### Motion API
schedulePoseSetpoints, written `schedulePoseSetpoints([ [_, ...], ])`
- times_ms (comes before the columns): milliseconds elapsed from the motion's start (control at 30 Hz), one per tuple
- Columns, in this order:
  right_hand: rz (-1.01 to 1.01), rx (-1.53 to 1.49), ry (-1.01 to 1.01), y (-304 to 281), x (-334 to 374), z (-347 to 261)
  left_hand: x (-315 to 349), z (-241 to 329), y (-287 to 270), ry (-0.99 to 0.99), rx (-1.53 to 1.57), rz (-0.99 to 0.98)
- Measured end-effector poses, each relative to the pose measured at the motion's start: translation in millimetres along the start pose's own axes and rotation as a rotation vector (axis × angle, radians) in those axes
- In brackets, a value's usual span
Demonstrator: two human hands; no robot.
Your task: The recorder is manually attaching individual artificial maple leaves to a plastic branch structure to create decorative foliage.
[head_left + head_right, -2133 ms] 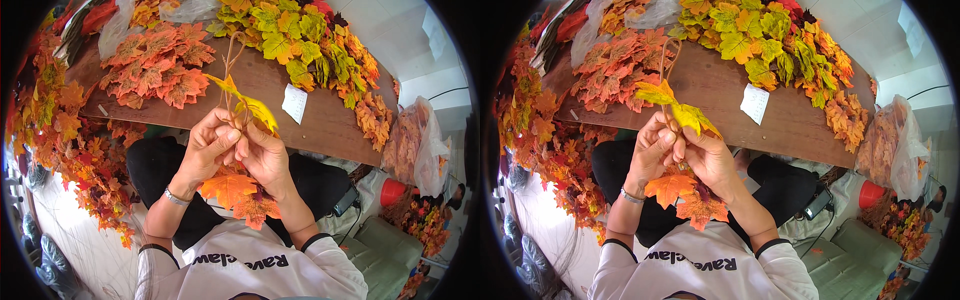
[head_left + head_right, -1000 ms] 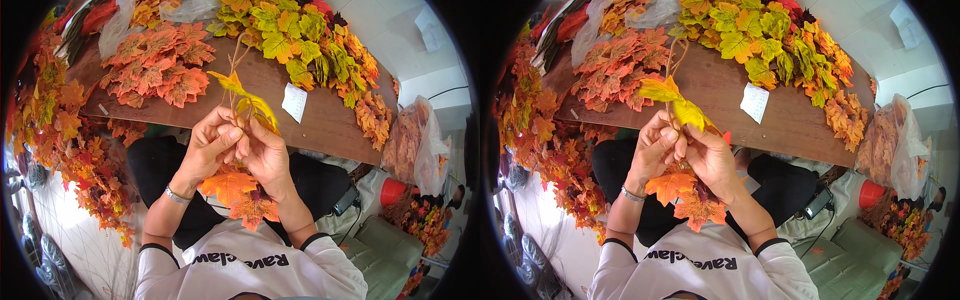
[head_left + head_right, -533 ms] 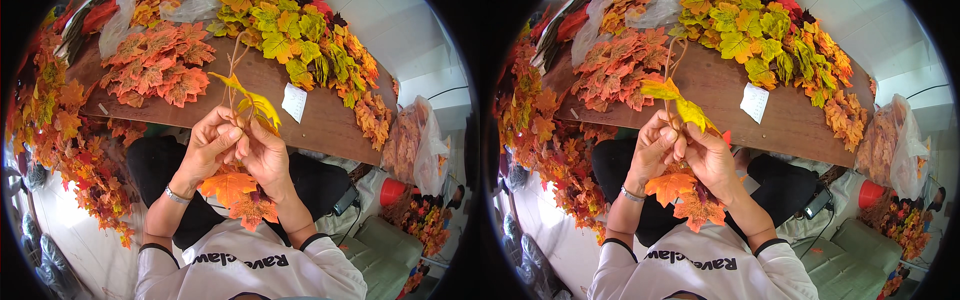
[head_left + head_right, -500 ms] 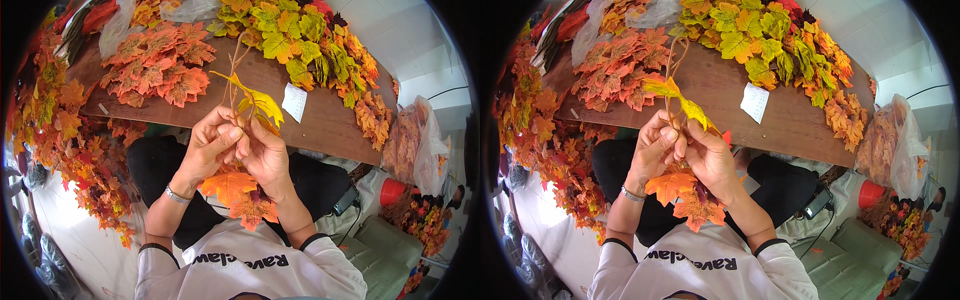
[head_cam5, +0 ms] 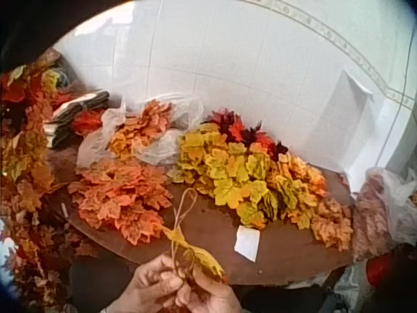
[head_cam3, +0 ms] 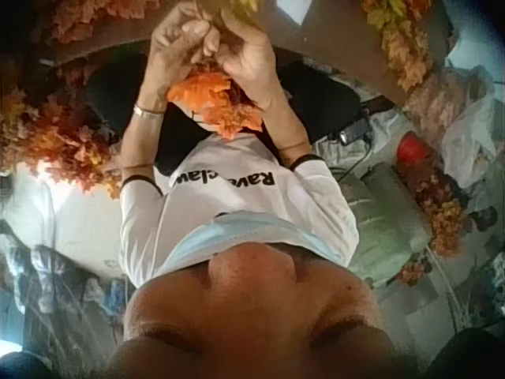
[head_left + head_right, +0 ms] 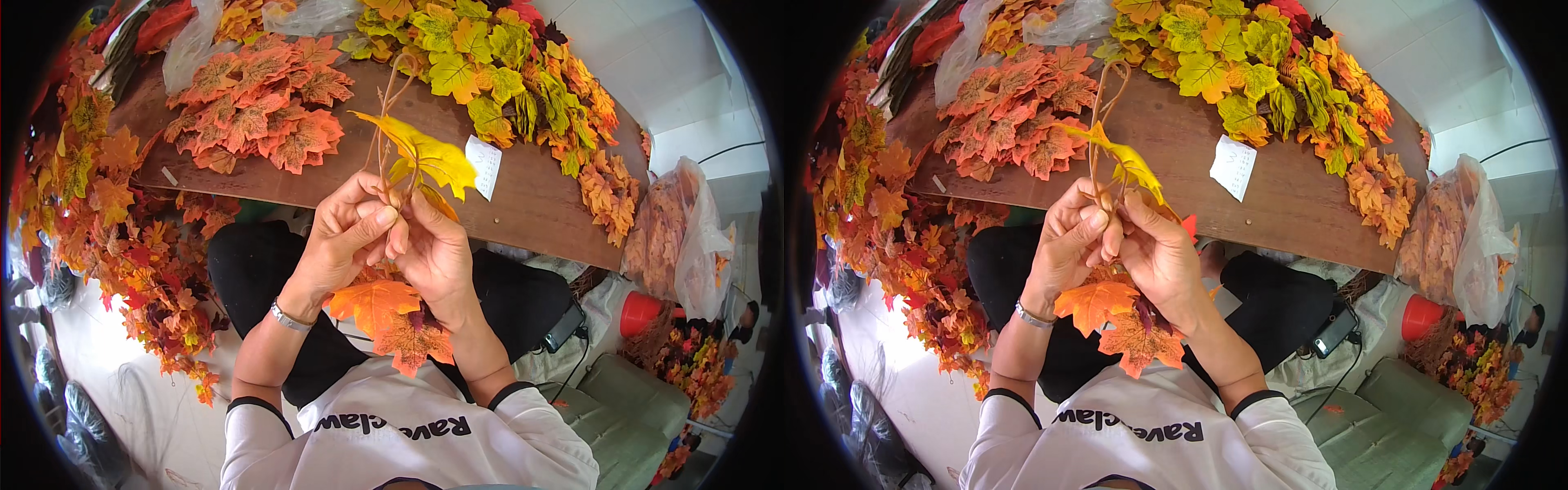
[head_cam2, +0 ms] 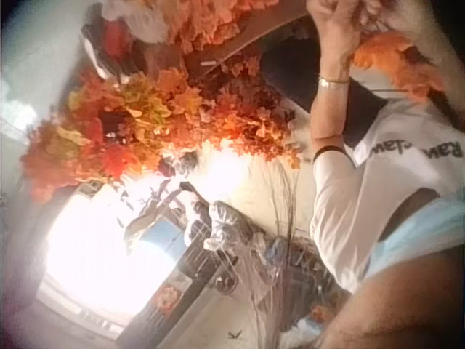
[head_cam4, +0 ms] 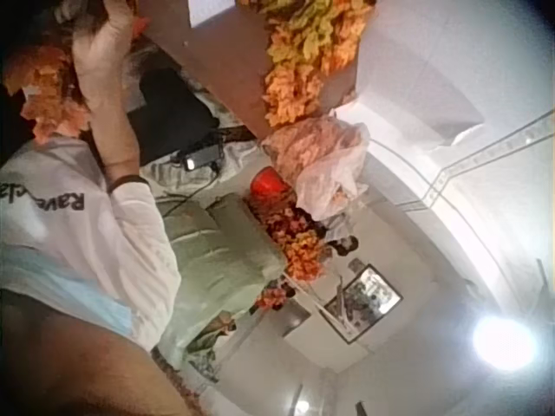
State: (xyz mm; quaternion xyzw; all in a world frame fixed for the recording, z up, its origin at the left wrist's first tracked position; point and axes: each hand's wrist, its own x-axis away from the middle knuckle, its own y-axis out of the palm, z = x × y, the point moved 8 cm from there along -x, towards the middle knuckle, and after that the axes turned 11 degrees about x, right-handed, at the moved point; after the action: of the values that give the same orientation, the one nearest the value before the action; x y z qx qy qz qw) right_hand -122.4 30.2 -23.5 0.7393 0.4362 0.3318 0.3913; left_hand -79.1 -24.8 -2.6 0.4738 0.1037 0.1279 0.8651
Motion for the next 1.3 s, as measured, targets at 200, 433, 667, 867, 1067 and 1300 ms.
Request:
schedulePoseSetpoints([
  [200, 0.003, 0.04, -0.036, 1.4, 2.3, -2.4, 0.5, -1.1, 0.2, -0.018, -0.017, 0.016],
  [433, 0.058, -0.016, -0.025, 0.6, 1.2, -1.0, 0.4, -0.4, -0.5, 0.0, -0.002, -0.013],
  [667, 0.005, 0.008, -0.038, 3.6, 1.6, -1.4, 1.5, 0.6, 1.3, 0.004, -0.005, -0.014],
  [867, 0.027, 0.016, -0.03, 6.1, 2.7, -1.9, 2.0, 0.6, 2.8, 0.0, 0.005, -0.016],
  [1067, 0.012, 0.086, -0.08, 5.8, 2.9, -3.9, 1.7, 0.9, 2.0, 0.009, -0.039, -0.027],
  [1300, 0.126, 0.163, -0.126, 7.9, 5.4, -7.2, 2.3, 1.7, -0.4, 0.005, -0.069, 0.058],
])
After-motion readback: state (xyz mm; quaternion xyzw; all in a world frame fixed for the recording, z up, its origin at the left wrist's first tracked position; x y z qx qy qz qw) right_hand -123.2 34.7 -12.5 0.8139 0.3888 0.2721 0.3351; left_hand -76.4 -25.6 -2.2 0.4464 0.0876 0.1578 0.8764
